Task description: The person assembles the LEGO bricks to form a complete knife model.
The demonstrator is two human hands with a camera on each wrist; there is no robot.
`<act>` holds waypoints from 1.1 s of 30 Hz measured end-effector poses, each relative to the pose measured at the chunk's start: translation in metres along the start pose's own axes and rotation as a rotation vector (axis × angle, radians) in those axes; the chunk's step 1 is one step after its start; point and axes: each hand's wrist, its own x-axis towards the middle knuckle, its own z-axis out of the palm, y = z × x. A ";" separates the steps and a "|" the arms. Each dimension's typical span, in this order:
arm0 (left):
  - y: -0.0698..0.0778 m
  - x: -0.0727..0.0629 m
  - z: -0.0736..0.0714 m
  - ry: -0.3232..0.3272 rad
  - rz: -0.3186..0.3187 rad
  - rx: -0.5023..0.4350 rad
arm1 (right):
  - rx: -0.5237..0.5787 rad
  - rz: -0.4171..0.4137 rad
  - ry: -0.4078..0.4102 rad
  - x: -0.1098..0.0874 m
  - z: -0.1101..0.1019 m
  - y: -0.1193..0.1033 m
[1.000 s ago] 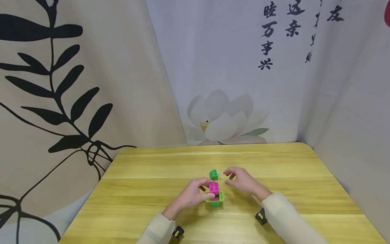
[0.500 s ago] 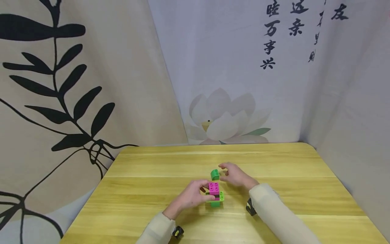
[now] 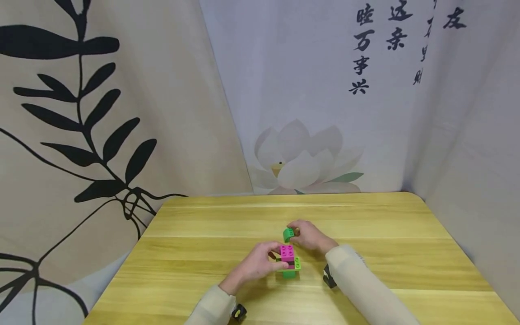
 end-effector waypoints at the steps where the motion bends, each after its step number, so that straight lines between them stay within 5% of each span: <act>1: 0.000 0.000 0.000 -0.002 -0.004 -0.001 | 0.008 0.006 0.002 -0.001 0.000 0.000; 10: 0.000 -0.001 0.002 -0.002 -0.031 -0.022 | 0.061 0.089 0.080 -0.016 -0.010 -0.002; 27: -0.001 0.000 0.000 0.005 -0.017 -0.007 | 0.010 -0.194 0.133 -0.051 -0.037 -0.013; 33: -0.002 0.001 0.000 0.004 -0.003 -0.007 | -0.030 -0.205 0.174 -0.060 -0.042 -0.020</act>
